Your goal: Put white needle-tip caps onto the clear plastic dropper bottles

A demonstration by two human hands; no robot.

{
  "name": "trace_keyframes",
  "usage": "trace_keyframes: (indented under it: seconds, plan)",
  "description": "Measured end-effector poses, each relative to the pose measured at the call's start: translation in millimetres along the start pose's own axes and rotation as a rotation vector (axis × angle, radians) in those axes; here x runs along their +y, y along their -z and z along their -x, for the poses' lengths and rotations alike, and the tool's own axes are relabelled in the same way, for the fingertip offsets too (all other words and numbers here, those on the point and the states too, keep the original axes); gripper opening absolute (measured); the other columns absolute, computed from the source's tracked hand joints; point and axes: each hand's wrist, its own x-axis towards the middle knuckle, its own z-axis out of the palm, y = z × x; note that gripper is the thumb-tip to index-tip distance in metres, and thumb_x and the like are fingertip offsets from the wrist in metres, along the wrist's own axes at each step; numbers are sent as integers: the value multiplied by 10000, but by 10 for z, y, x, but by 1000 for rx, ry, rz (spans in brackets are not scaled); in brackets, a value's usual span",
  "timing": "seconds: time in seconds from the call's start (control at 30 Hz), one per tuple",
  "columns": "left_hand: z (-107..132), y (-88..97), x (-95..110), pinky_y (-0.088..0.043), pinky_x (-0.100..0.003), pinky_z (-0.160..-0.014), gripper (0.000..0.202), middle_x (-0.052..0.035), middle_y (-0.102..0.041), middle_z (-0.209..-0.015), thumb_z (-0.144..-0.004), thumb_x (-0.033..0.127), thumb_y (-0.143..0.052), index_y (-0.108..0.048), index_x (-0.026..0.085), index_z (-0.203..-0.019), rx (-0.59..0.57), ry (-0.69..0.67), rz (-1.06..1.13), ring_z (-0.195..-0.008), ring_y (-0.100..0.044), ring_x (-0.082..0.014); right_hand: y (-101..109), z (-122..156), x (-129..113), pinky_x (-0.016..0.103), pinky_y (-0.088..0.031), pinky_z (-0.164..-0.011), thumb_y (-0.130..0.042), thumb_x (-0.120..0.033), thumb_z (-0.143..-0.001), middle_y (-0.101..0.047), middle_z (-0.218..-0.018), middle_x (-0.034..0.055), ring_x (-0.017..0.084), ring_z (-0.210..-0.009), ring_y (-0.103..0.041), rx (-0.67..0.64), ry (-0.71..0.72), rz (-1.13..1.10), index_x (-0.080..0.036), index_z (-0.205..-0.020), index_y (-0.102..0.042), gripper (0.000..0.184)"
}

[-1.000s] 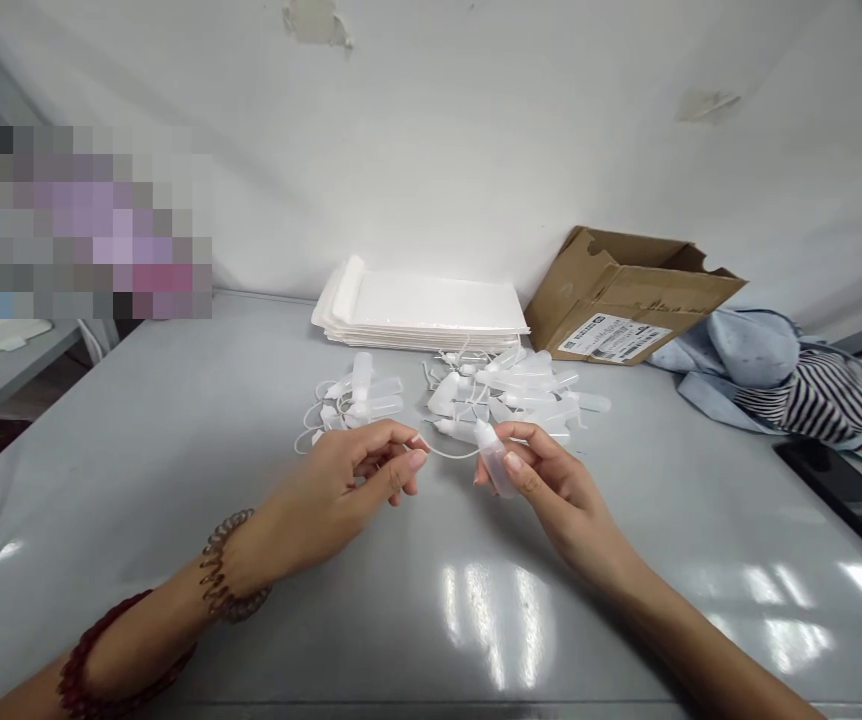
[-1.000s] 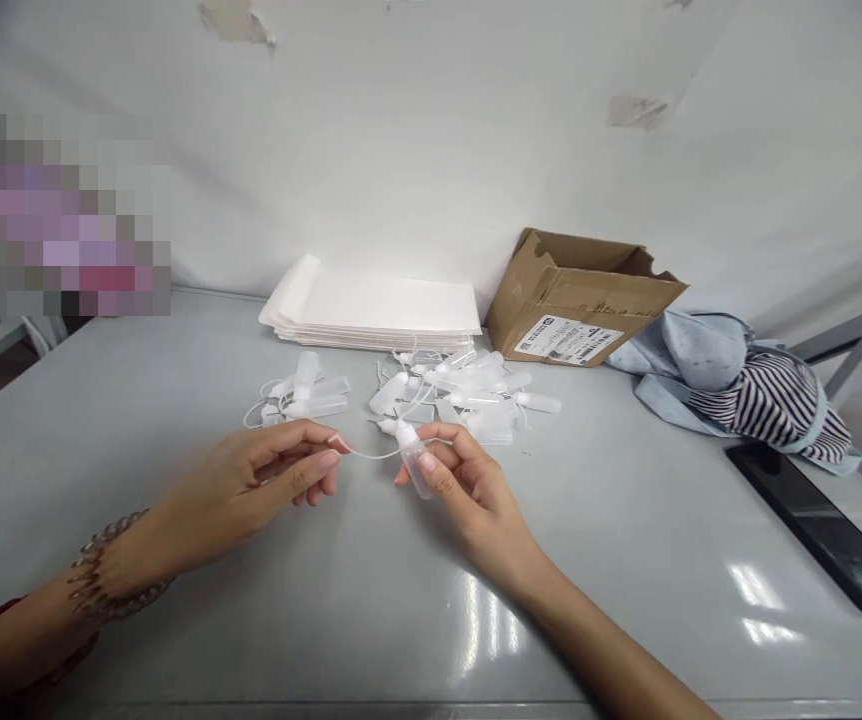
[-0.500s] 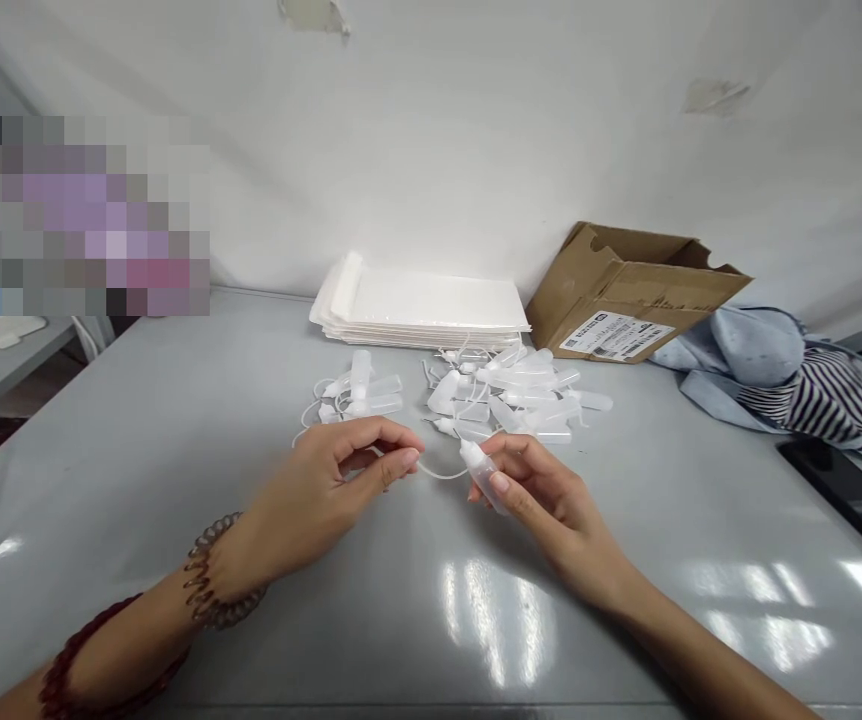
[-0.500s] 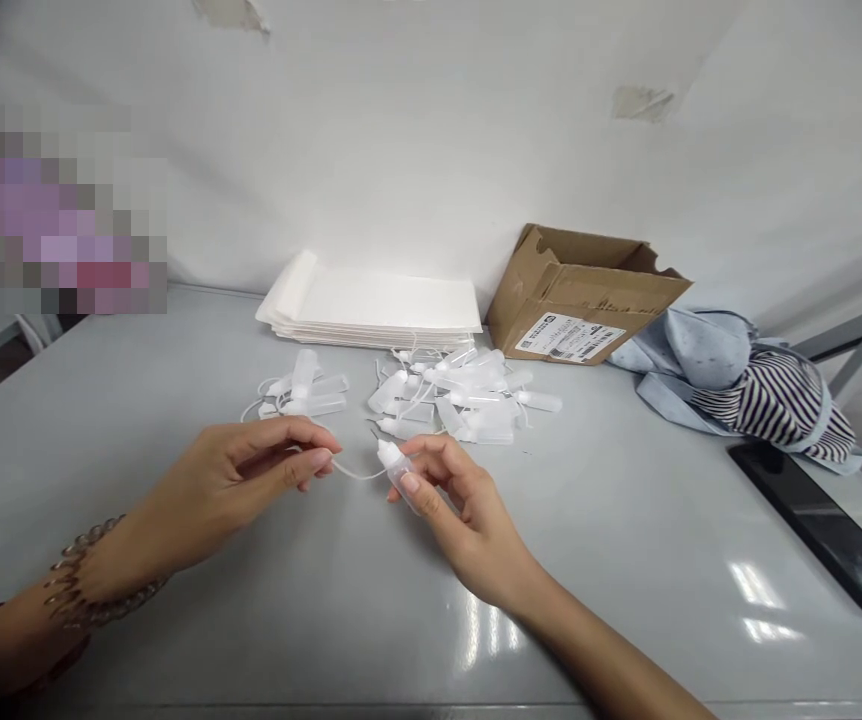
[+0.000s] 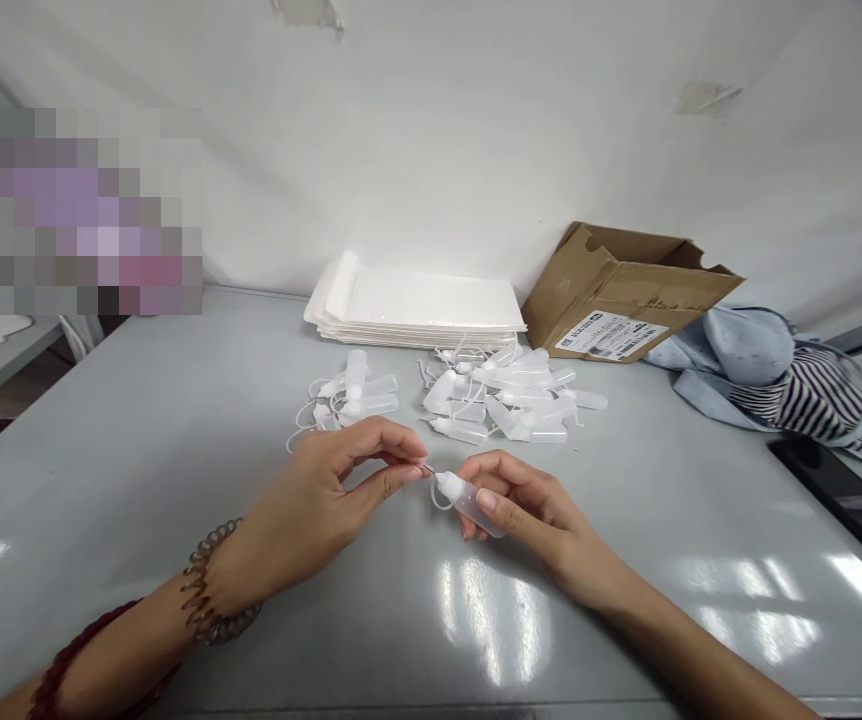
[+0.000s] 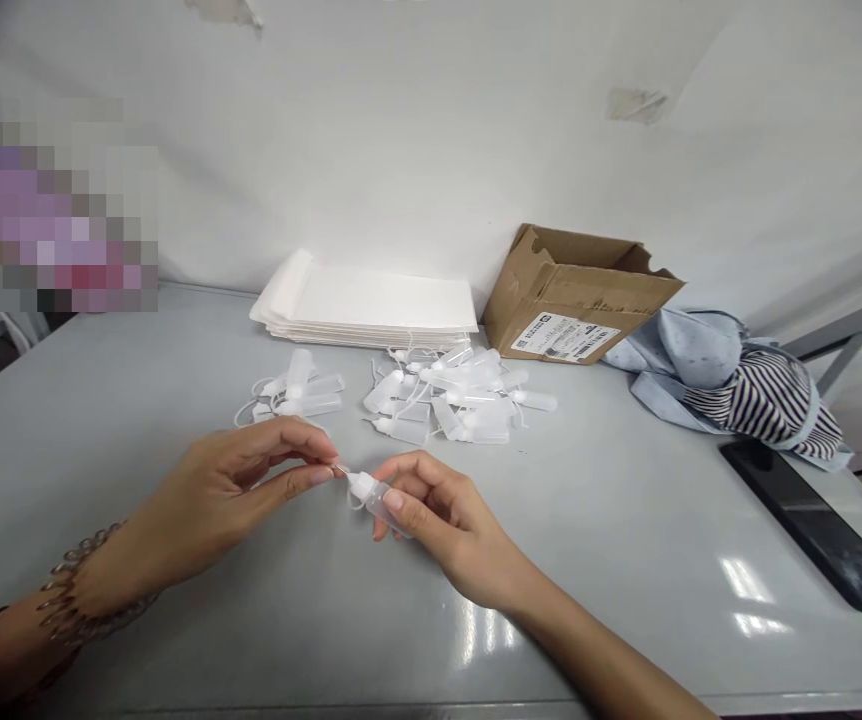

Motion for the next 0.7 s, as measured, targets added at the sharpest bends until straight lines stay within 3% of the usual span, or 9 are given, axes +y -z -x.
trace_keyframes:
  seconds: [0.43,0.7]
  plan:
    - [7,-4,14,-464,-246,-769,91,56,-669,-786,-849,319,-585,-648,253,-860,-5,44,-74,-700,-589,-120,-11,12,4,261,-355,-650,-506,-345,-918,-587,-703,-4,107,-653,-456,23,-4,3,-186,-992,-567,185]
    - [7,4,14,-471,-252,-725,85,53,-670,-744,-839,316,-600,-650,248,-837,3,-10,-128,-623,-576,-114,-11,-8,-7,270,-348,-645,-496,-355,-919,-575,-686,-5,117,-647,-451,24,-16,14,-190,-981,-564,189]
